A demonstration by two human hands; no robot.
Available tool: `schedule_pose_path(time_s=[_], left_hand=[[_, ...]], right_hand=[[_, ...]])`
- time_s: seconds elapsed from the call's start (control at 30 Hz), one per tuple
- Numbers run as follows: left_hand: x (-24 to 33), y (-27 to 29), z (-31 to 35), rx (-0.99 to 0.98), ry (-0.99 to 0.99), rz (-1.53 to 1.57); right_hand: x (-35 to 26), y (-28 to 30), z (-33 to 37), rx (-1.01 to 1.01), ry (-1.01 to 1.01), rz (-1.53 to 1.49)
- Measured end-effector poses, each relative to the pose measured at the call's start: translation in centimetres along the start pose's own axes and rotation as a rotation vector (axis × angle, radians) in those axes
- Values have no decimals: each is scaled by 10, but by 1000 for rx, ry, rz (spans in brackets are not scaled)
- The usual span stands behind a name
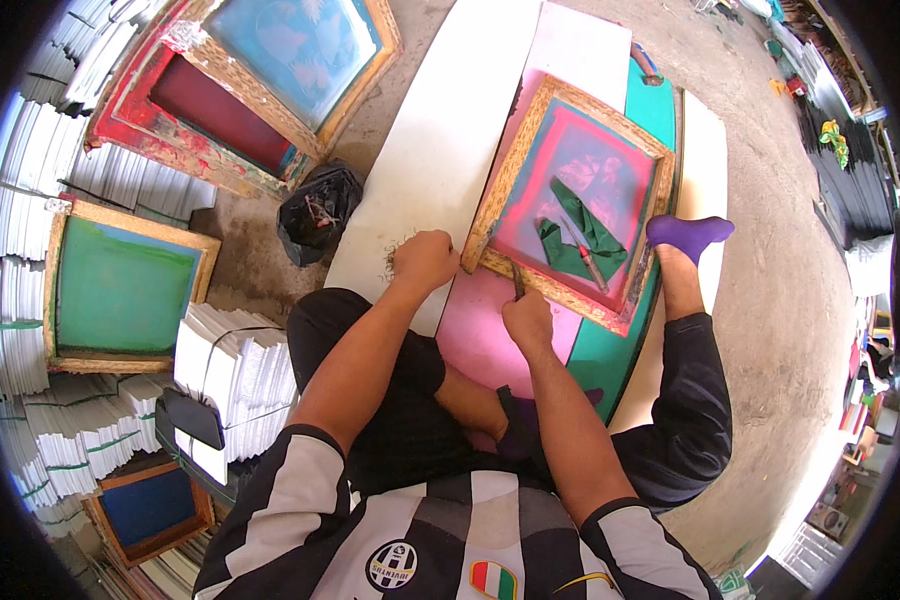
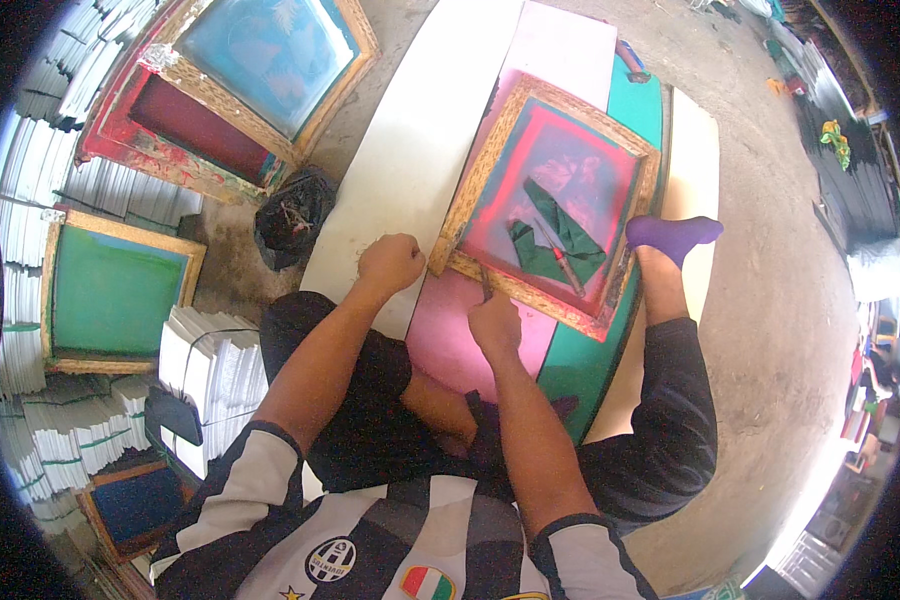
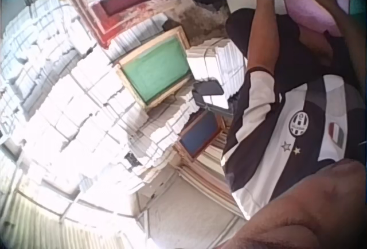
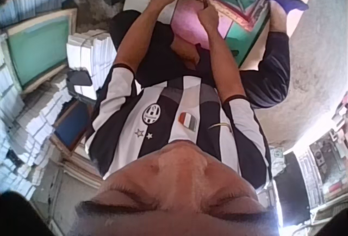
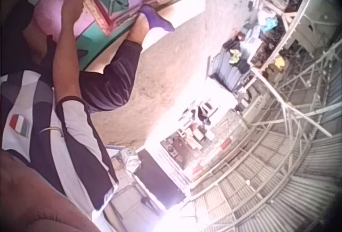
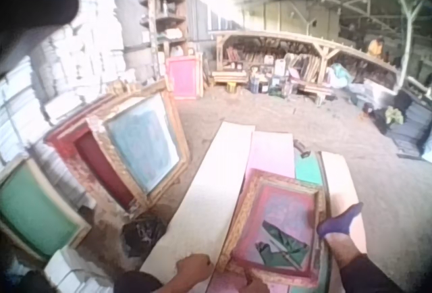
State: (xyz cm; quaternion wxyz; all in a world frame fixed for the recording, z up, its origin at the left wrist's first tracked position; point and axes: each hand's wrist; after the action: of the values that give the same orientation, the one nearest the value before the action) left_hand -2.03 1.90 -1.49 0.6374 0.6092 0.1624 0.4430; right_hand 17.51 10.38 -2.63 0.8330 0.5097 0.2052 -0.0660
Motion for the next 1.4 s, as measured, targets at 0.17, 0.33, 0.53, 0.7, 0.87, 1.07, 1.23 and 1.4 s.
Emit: schedule_pose_path(time_s=[0.17, 0.33, 0.53, 0.7, 0.87, 1.07, 1.23, 1.4], left_hand=[[-5, 1, -1, 10, 19, 15], [-16, -5, 7, 23, 5, 1], [-4, 18, 15, 3, -142, 206], [-9, -6, 19, 98, -557, 312], [-9, -4, 23, 65, -640, 120], [-15, 11, 16, 14, -320, -24], [-35, 10, 1, 13, 12, -130], [-41, 17, -2, -12, 155, -190]], right_hand=[[6, -16, -1, 55, 2, -88], [25, -30, -13, 33, 29, -181], [24, -7, 6, -123, -31, -464], [1, -11, 34, -242, 83, -461], [-1, -11, 35, -415, -4, -522], [22, -9, 16, -534, -176, -749], [31, -15, 1, -490, -157, -723], [24, -18, -2, -479, -170, -703]])
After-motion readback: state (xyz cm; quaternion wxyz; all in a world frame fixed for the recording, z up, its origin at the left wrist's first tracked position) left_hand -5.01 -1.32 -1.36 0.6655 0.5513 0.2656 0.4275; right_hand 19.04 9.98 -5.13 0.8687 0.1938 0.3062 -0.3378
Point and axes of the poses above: each hand's wrist, its own z-axis away from the middle knuckle, its own y-axis out of the back of the hand, x = y × z, and after that the axes turned 14 degrees about x, right-handed
